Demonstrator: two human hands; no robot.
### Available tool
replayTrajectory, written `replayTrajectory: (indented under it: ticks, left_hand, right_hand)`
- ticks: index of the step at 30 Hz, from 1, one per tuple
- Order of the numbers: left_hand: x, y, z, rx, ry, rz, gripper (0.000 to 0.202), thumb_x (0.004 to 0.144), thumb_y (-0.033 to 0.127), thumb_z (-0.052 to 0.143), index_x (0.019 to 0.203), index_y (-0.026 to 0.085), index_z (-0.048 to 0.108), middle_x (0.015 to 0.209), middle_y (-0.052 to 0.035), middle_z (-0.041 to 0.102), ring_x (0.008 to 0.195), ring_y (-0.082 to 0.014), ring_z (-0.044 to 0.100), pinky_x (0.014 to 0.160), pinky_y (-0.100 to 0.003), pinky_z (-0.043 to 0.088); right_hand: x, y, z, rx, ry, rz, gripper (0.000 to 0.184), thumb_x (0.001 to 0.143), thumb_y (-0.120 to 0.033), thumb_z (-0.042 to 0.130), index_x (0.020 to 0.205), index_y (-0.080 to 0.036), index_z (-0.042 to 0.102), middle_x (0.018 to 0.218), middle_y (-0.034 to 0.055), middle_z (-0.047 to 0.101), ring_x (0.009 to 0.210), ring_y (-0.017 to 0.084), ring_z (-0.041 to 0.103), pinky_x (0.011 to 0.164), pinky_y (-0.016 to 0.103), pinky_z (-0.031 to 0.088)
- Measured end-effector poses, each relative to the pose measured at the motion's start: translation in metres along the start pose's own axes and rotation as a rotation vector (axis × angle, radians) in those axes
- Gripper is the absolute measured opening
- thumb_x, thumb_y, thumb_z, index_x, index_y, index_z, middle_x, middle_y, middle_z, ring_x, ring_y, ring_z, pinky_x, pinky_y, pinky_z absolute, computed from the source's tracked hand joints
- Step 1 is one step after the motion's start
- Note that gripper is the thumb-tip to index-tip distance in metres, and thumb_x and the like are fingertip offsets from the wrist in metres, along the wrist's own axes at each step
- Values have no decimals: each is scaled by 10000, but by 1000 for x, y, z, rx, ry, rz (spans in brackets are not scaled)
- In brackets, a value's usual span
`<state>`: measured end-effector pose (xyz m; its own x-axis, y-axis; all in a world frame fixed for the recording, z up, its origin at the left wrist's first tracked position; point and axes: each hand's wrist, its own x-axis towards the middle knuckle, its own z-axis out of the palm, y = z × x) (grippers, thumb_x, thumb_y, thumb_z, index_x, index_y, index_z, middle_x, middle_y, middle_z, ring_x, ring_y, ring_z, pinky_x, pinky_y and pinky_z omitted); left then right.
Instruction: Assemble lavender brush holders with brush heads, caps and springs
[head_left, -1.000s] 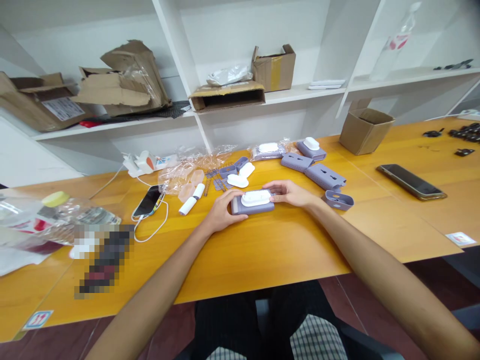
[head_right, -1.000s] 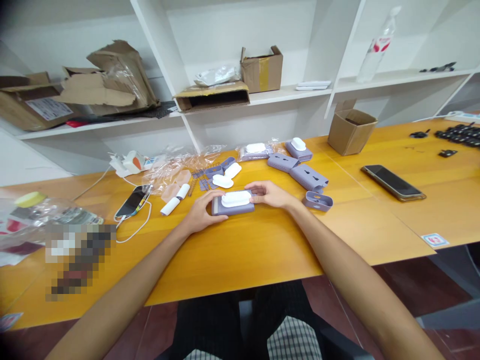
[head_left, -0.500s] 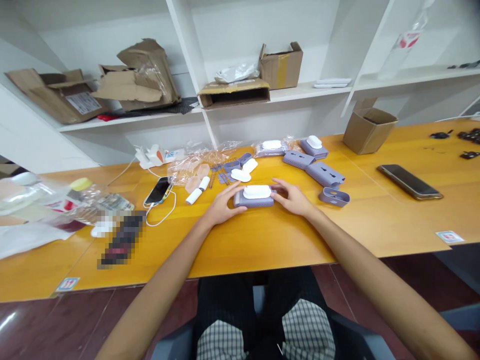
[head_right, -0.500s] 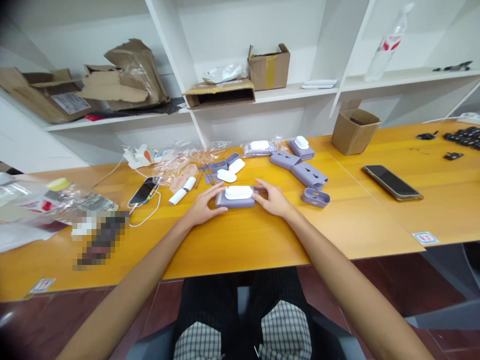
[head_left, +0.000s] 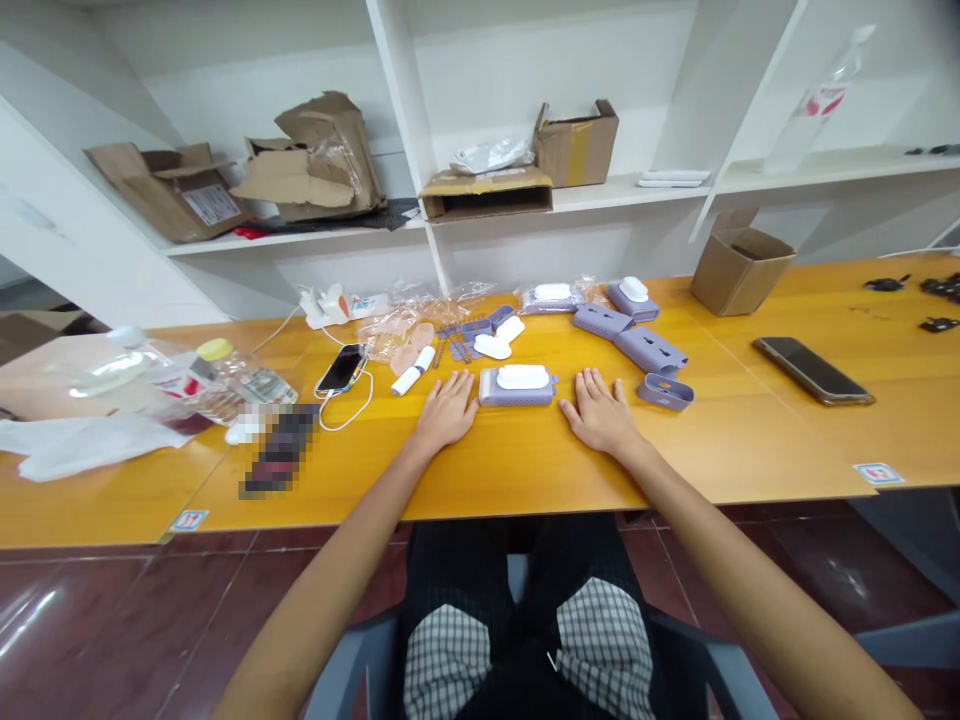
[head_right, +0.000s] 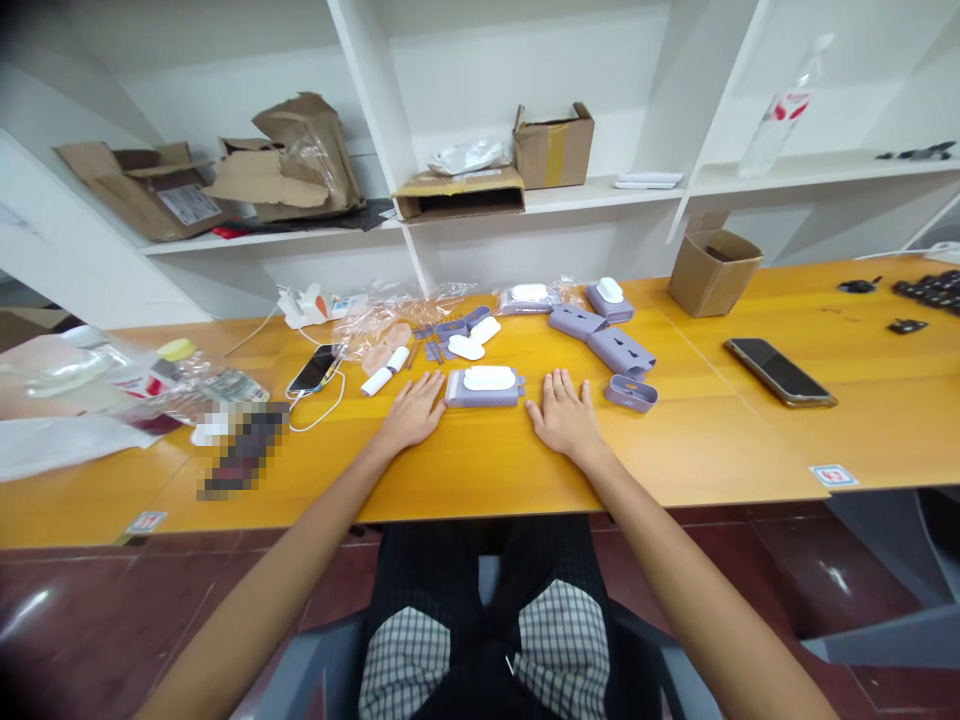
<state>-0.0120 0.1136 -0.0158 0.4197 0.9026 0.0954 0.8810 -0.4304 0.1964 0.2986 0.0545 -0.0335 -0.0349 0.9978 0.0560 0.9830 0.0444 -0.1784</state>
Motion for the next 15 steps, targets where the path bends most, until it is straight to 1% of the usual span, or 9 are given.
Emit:
replayTrajectory:
  ticks: [4, 8, 15]
  left_hand:
    - [0, 4, -1, 36, -43, -32, 625, 1095, 379, 336, 1675, 151, 379, 1774, -155, 298, 1672, -337, 248, 1347, -632, 186]
    - [0, 3, 0, 48, -44, -42, 623, 1095, 390, 342, 1680, 177, 370, 1780, -151, 286, 1674, -332, 243, 1347, -629, 185]
    - [1, 4, -2, 80, -68, -50, 652, 1098, 395, 301, 1688, 122, 344, 1788, -149, 257, 1682, -322, 218, 1354, -619, 173]
  right_hand:
    - [3, 0, -3, -1, -44, 10, 784, 1104, -533, 210, 1697, -24, 285, 1790, 237, 214, 1692, 346, 150, 1331, 668, 76]
    - [8, -1, -7, 1, -66, 9, 785, 1103, -531, 202, 1703, -30, 272, 1798, 211, 200, 1696, 327, 141, 1335, 666, 60]
    - [16, 2, -7, 21, -64, 2, 788, 1104, -543, 206, 1706, -39, 274, 1800, 213, 179, 1697, 331, 131, 1330, 676, 51]
